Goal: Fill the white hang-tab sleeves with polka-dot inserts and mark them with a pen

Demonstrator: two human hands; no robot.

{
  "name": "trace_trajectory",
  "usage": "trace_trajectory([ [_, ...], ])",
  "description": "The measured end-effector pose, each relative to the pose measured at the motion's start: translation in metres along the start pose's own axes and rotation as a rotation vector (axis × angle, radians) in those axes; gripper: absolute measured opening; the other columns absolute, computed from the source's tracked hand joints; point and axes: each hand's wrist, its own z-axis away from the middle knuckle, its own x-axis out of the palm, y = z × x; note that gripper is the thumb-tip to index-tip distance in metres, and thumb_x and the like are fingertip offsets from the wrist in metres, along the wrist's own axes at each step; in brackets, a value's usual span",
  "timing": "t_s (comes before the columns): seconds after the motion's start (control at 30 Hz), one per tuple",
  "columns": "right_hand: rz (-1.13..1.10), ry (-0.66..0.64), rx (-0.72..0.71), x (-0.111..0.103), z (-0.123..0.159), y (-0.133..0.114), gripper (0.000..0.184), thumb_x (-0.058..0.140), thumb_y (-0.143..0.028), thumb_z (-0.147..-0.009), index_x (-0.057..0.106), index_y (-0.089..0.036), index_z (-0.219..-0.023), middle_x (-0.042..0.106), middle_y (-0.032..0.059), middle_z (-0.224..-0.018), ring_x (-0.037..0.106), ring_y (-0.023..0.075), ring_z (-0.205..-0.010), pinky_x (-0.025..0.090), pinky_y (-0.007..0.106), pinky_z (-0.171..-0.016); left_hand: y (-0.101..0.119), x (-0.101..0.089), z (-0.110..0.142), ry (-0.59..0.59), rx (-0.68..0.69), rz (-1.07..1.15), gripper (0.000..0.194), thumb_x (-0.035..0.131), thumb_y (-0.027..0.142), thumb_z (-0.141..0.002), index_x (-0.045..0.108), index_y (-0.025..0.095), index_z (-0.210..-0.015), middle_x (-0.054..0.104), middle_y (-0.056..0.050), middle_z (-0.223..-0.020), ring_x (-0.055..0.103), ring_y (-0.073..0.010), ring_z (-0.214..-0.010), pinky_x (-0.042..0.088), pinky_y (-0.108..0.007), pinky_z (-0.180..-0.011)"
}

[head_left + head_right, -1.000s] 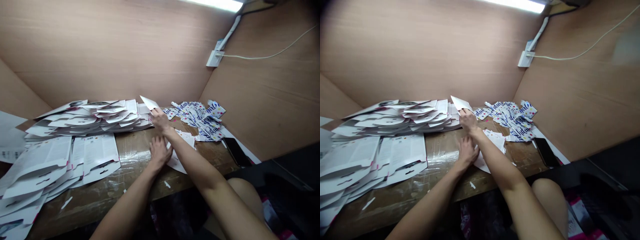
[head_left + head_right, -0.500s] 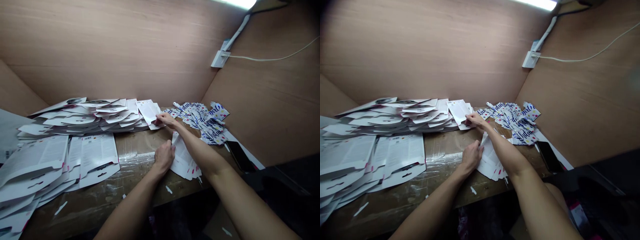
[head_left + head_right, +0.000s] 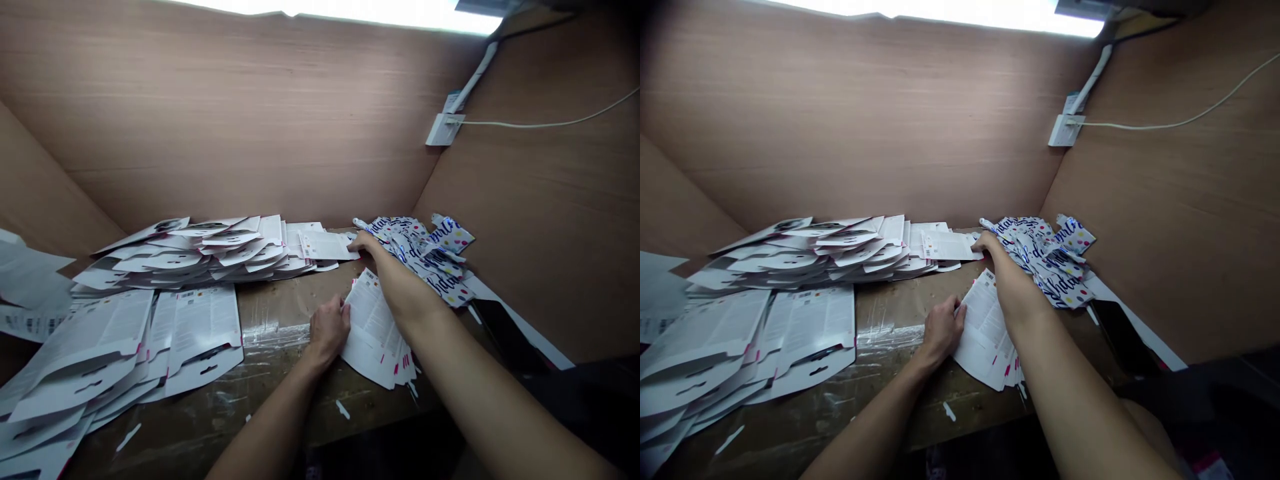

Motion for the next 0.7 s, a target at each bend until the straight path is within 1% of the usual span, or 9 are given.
trace_trajectory([
  [0.1,-0.094,-0.074,0.032,-0.001,0.001,0.003,0.033,0.091,-0.005,-0.066,0.074,-0.004,-0.095,0.074,0.0104,-0.088,0.071,0.0260,-0.092,0.057,0.031,-0.080,0.001,-0.001,0.001,0.006,0.005,0.007,0.021,0.053,0.039,-0.103,0.069,0.026,-0.103,0.077,-0.011,-0.093,0.073,-0.0295,-0.084,0.043,-0.035,-0.073],
  [0.23,-0.230,-0.074,0.081,-0.013,0.011,0.019,0.032,0.077,-0.031,-0.098,0.069,-0.013,-0.122,0.072,0.0088,-0.117,0.072,0.0214,-0.099,0.062,0.037,-0.086,-0.001,0.001,0.001,0.042,0.015,0.119,0.018,0.056,0.039,-0.101,0.067,0.026,-0.096,0.074,-0.010,-0.087,0.069,-0.0288,-0.079,0.042,-0.035,-0.073],
  [0.3,-0.267,-0.028,0.127,-0.024,0.019,0.031,0.036,0.068,-0.039,-0.104,0.065,-0.018,-0.133,0.068,0.0095,-0.129,0.071,0.0226,-0.107,0.063,0.043,-0.090,-0.003,0.002,-0.002,0.086,0.018,0.227,0.016,0.059,0.037,-0.098,0.066,0.025,-0.090,0.071,-0.008,-0.082,0.066,-0.0272,-0.076,0.041,-0.035,-0.074],
  [0.37,-0.276,0.027,0.161,-0.037,0.031,0.043,0.037,0.069,-0.041,-0.104,0.066,-0.016,-0.130,0.069,0.0101,-0.124,0.071,0.0219,-0.102,0.063,0.041,-0.087,-0.008,0.003,-0.006,0.165,0.003,0.440,0.018,0.066,0.036,-0.094,0.065,0.025,-0.080,0.067,-0.005,-0.075,0.060,-0.0244,-0.072,0.041,-0.034,-0.075],
  [0.47,-0.241,0.125,0.180,-0.065,0.055,0.068,0.033,0.064,-0.042,-0.105,0.071,-0.009,-0.107,0.074,0.0110,-0.093,0.070,0.0197,-0.080,0.057,0.032,-0.073,-0.016,0.003,-0.017,0.277,-0.060,0.794,0.023,0.075,0.036,-0.084,0.063,0.023,-0.071,0.061,-0.001,-0.069,0.053,-0.0196,-0.068,0.039,-0.030,-0.071],
  [0.53,-0.187,0.209,0.177,-0.088,0.075,0.089,0.035,0.061,-0.040,-0.105,0.072,-0.009,-0.094,0.072,0.0131,-0.080,0.069,0.0232,-0.079,0.053,0.032,-0.073,-0.021,0.003,-0.024,0.316,-0.109,0.938,0.027,0.077,0.042,-0.082,0.061,0.022,-0.073,0.058,0.001,-0.067,0.049,-0.0168,-0.064,0.037,-0.027,-0.065],
  [0.57,-0.156,0.245,0.177,-0.100,0.087,0.101,0.033,0.062,-0.038,-0.103,0.073,-0.009,-0.091,0.073,0.0153,-0.081,0.070,0.0262,-0.084,0.052,0.033,-0.077,-0.023,0.003,-0.027,0.326,-0.131,0.993,0.030,0.076,0.046,-0.081,0.060,0.021,-0.075,0.057,0.003,-0.067,0.048,-0.0156,-0.062,0.036,-0.025,-0.063],
  [0.63,-0.089,0.315,0.177,-0.120,0.114,0.123,0.026,0.067,-0.033,-0.098,0.074,-0.009,-0.095,0.075,0.0224,-0.096,0.069,0.0327,-0.103,0.050,0.037,-0.089,-0.024,0.003,-0.030,0.343,-0.175,1.132,0.038,0.076,0.054,-0.079,0.056,0.022,-0.078,0.055,0.004,-0.067,0.047,-0.0135,-0.060,0.036,-0.024,-0.060],
  [0.7,-0.040,0.418,0.118,-0.125,0.147,0.137,0.028,0.070,-0.033,-0.094,0.073,-0.008,-0.108,0.072,0.0281,-0.119,0.063,0.0361,-0.121,0.047,0.040,-0.100,-0.021,0.005,-0.029,0.341,-0.208,1.262,0.044,0.078,0.058,-0.075,0.054,0.022,-0.081,0.056,0.005,-0.070,0.048,-0.0125,-0.061,0.039,-0.023,-0.060],
])
